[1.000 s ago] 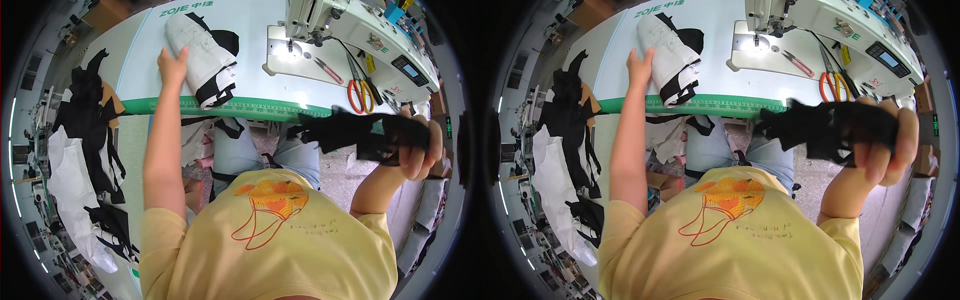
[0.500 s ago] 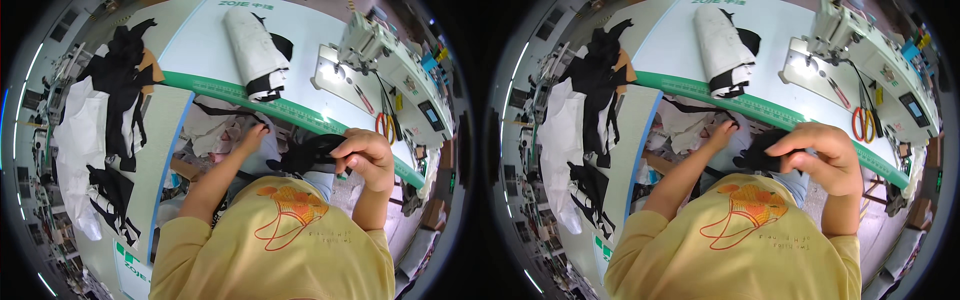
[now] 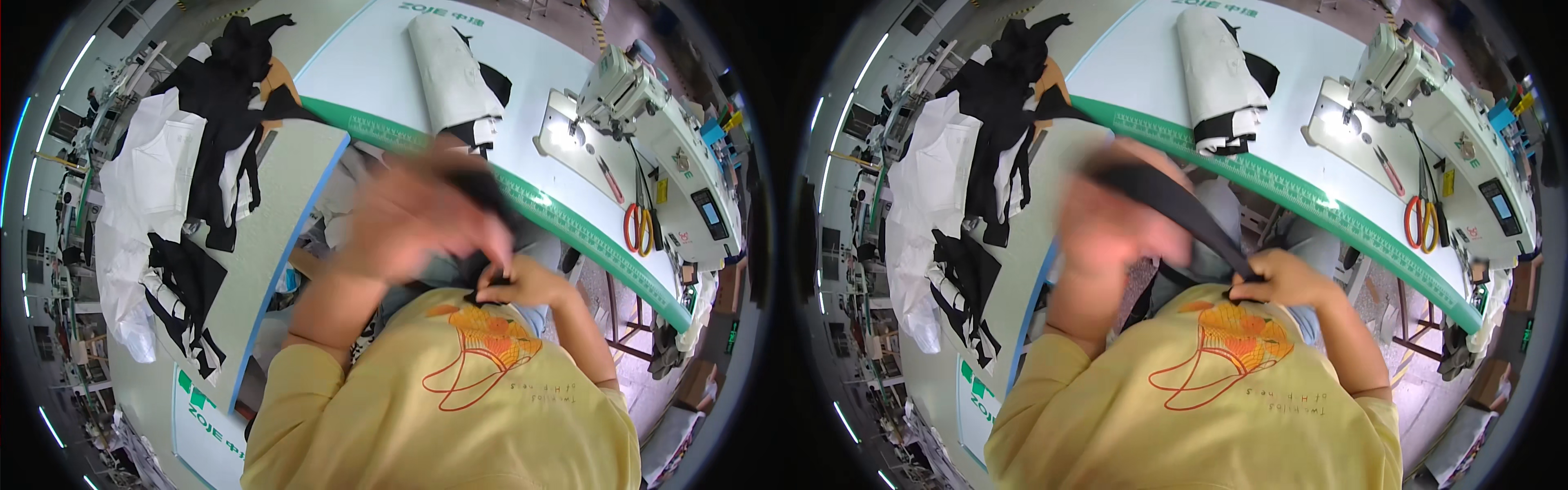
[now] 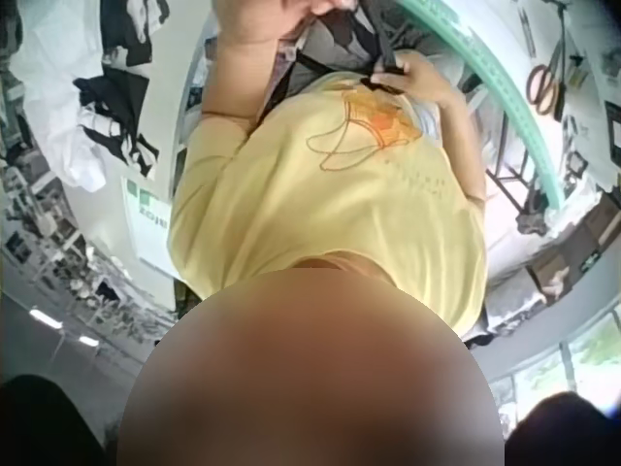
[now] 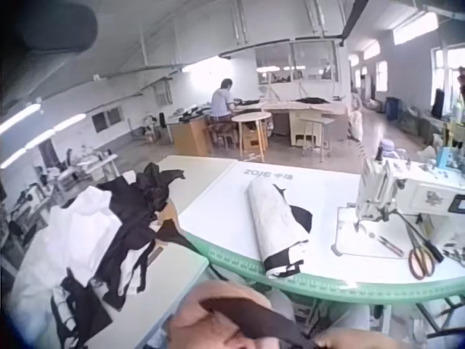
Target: Unfolding fabric pieces and matching them with paper patterns, then marking the fabric for sewing.
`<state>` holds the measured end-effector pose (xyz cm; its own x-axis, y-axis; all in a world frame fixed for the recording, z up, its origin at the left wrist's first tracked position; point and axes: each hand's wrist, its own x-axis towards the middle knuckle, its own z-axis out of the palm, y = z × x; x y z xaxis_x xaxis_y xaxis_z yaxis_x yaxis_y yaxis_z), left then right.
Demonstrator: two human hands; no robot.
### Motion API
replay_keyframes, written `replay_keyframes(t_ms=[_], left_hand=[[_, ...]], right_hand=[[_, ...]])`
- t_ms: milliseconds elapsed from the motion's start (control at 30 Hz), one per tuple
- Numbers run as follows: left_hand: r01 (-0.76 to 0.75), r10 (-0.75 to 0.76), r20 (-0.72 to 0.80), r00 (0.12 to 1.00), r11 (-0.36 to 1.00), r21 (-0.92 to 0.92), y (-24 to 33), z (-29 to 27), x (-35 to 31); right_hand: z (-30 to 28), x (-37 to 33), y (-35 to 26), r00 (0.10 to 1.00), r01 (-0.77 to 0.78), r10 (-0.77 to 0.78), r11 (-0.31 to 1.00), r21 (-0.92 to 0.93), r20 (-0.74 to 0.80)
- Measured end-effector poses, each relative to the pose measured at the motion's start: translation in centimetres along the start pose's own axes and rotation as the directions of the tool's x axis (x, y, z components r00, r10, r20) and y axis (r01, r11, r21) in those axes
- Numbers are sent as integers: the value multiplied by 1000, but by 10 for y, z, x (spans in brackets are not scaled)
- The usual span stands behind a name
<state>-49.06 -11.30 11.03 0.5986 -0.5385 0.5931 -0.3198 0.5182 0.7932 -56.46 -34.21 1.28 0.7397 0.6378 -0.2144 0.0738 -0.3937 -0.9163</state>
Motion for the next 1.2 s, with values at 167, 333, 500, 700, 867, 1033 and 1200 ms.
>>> replay_keyframes(t_ms=[167,333,500,700,867,1033,1200], left_hand=[[-495,378,-755,536,865,82,71,-72,1],[240,-19,-423,906,847,475,-3,-86,-59],[475,-699,42,714,527,705,-133,-32,-159],[795,-759,-261,597,515,320,-159,-48,-195],[674,-580,-371,725,708,210,-108,-36,-114],[118,-56,-126,990,814,569,-109,36,-42],[93,-76,-685,725,996,-11,-100,-57,-59]], right_hand=[[-23,-48,36,912,-217,190,975,-35,-362],[-28,-66,39,847,-289,296,954,85,-442],[-24,-64,39,825,-197,268,962,190,-498],[-41,-58,-1,648,-185,392,913,364,-653],[-47,-4,-51,671,-32,309,920,391,-674],[-26,60,-105,879,417,-15,513,751,-477],[-54,40,-103,747,585,-385,768,260,-542]])
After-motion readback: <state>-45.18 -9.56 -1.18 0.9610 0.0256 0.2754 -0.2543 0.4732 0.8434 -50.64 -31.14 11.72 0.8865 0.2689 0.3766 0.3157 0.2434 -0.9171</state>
